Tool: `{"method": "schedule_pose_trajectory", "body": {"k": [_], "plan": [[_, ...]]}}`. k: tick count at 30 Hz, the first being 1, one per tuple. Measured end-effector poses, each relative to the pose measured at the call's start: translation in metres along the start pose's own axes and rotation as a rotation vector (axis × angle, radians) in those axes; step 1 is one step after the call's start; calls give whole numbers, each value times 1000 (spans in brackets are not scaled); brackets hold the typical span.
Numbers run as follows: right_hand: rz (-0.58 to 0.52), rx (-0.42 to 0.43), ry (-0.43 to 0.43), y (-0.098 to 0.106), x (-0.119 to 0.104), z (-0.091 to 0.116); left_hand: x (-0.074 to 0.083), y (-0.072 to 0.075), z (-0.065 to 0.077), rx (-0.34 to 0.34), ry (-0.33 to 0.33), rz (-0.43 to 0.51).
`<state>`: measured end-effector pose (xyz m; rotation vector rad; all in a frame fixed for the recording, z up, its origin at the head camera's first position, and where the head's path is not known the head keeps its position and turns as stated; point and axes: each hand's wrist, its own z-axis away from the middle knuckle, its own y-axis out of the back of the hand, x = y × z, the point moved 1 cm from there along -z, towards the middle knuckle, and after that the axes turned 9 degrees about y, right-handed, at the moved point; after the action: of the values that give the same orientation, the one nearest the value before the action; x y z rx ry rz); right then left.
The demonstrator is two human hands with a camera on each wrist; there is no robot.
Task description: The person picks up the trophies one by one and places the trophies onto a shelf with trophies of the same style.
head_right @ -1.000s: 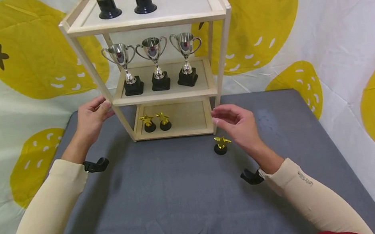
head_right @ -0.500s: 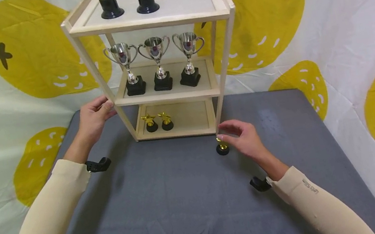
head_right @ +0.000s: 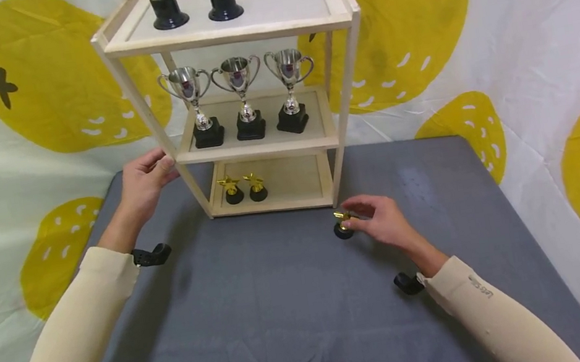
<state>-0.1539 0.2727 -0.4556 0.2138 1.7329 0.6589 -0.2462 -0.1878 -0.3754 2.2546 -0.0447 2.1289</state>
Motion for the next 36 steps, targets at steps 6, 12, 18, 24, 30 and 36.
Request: {"method": "schedule_pose_trajectory", "body": {"k": [6,12,18,24,30,36], "plan": [[15,-31,1,0,9,1,-2,-1,1,2,-2,0],[34,3,-1,-4,15,3,-2,-1,1,2,-1,-2],[89,76,40,-7,16,3,-1,0,1,3,1,13],[138,111,61,-9,15,4,-2,-1,0,3,6,0],[154,86,39,-9,17,2,-2,-1,0,5,16,34],[155,68,17,-9,19,0,-2,-1,-2,7,23,30]]}}
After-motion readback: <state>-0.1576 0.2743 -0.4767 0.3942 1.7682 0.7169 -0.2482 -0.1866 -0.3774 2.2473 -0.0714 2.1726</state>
